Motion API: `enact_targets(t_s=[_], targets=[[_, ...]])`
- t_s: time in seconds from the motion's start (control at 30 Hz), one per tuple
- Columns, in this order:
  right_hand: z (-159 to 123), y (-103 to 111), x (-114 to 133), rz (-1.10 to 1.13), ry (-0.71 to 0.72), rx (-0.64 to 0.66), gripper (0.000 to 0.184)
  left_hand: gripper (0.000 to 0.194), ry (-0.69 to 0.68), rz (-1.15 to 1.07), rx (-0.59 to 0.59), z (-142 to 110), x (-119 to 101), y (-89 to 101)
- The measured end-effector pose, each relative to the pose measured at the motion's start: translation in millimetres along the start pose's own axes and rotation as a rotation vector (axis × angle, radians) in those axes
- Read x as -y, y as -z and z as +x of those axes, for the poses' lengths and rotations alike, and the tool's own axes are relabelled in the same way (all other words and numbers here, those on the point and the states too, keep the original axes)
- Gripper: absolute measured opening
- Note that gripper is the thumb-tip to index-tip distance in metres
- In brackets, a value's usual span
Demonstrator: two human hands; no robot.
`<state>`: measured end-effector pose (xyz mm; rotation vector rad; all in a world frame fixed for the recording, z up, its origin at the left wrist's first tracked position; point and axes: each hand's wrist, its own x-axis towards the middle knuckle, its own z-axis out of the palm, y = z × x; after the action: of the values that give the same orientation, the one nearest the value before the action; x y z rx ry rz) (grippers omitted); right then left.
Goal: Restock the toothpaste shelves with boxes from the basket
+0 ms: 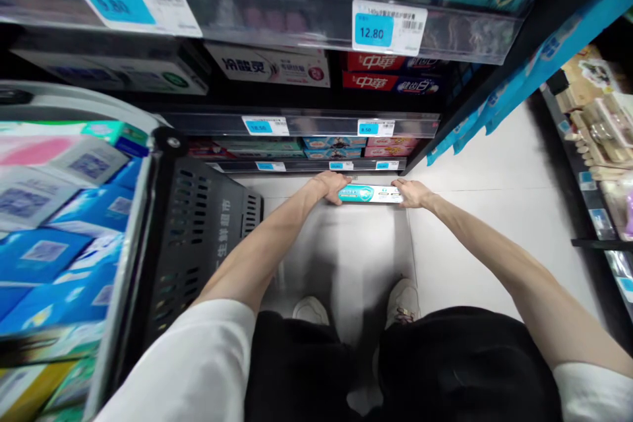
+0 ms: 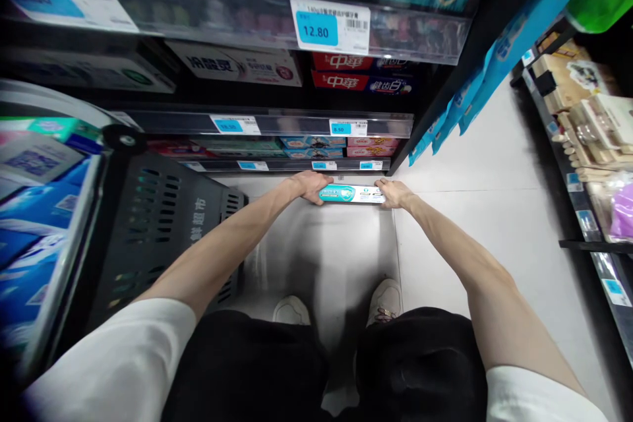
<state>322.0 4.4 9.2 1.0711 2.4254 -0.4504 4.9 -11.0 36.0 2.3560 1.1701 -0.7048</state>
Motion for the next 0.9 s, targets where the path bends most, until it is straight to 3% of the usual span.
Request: enact_targets(t_s=[0.9], targets=[[0.4, -1.7, -1.5, 0.008, -0.013, 0.057, 0.069, 0.066, 0.004, -0.023, 0.023, 4.9, -1.1, -3.6]])
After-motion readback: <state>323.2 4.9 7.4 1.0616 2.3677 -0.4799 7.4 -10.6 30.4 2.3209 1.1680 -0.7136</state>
